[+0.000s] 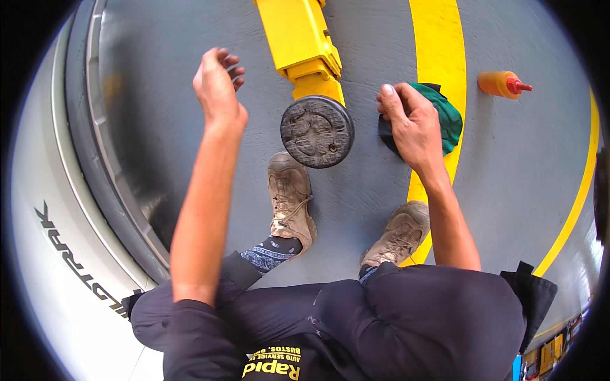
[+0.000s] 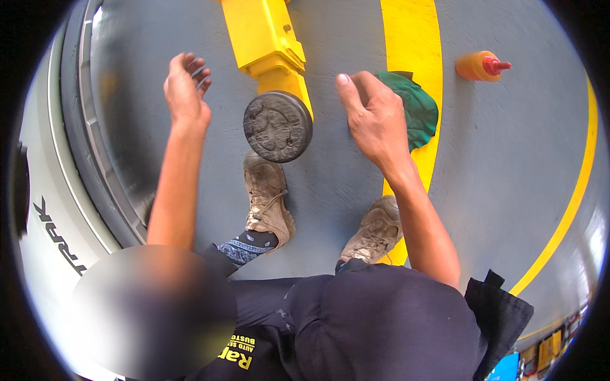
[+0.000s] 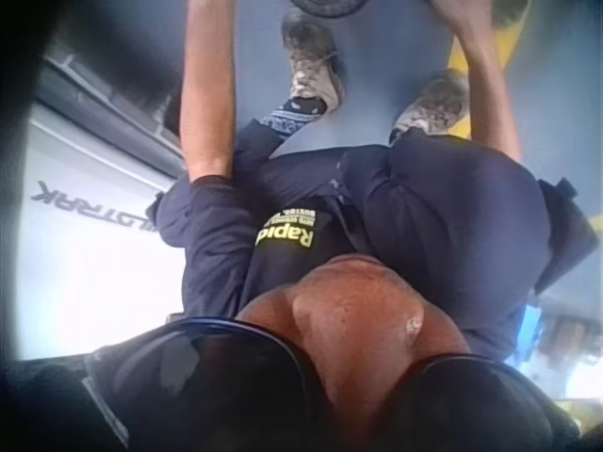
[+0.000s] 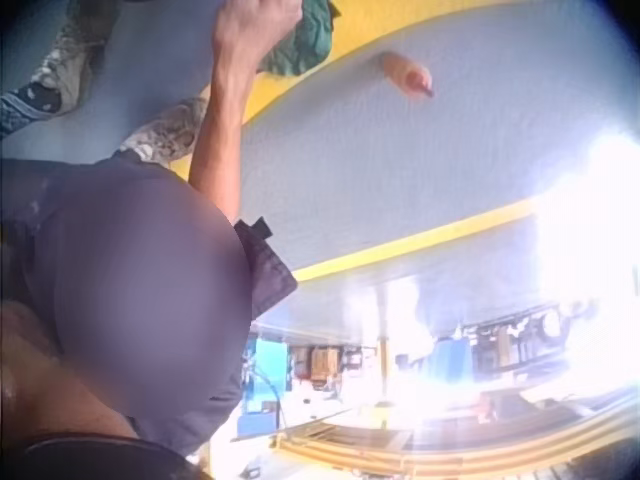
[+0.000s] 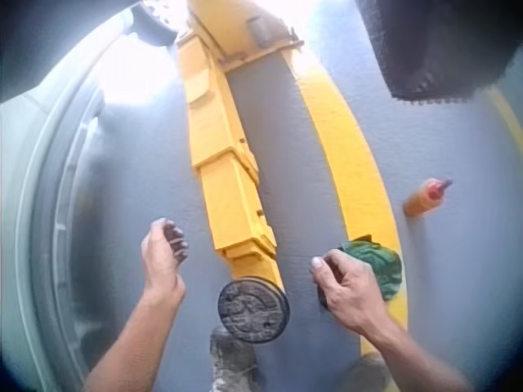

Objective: The person applies a liquid from a small bottle onto a yellow metal beam and wipes it with a green cloth. They repeatedly rub and wipe the beam surface, focusing on different sections along its length.

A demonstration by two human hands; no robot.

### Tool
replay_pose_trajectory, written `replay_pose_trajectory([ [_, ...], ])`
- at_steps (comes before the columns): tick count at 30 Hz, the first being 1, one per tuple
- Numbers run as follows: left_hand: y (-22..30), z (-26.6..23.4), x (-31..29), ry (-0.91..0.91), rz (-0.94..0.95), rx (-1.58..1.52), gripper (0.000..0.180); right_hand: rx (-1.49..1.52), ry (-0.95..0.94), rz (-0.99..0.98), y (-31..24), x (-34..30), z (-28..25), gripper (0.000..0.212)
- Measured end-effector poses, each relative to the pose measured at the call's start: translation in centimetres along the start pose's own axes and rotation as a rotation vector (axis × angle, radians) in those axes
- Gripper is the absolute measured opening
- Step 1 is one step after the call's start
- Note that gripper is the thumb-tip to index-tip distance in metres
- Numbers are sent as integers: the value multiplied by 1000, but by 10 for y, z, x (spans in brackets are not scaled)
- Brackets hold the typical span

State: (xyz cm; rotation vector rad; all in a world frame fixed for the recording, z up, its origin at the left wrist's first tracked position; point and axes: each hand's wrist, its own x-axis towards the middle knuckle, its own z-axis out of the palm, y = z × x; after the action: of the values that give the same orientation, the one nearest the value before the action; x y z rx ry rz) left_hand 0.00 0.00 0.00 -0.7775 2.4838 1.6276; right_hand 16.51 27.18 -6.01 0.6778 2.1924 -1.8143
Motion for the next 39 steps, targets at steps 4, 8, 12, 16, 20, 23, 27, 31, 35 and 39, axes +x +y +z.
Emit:
replay_pose_trajectory([
  [4,30,-22,-9,-475,8,395,52,36,-18,-185,-25,6,19,43],
  [8,51,-47,-21,-844,92,858,52,-124,-62,-439,-43,3,33,39],
  [12,67,-83,-29,-1071,531,1371,44,-332,-139,-553,-57,-5,40,41],
  [16,90,-95,-25,-1069,701,1615,41,-489,-223,-572,-68,-10,37,42],
  [20,96,-109,-25,-956,845,1573,40,-661,-178,-734,-76,-14,37,40],
  [23,102,-113,-27,-956,914,1506,40,-873,-222,-838,-104,-16,16,41],
  [27,74,-122,-15,-989,1045,1303,40,-1229,-256,-776,-165,-37,-7,39],
  [31,36,-113,-3,-869,1047,885,40,-1514,-361,-689,-219,-81,-15,37],
  [35,4,-81,-7,-822,760,253,43,-1668,-399,-699,-252,-114,-6,38],
  [39,-32,-62,-31,-747,512,-226,47,-1668,-437,-538,-259,-102,30,42],
])
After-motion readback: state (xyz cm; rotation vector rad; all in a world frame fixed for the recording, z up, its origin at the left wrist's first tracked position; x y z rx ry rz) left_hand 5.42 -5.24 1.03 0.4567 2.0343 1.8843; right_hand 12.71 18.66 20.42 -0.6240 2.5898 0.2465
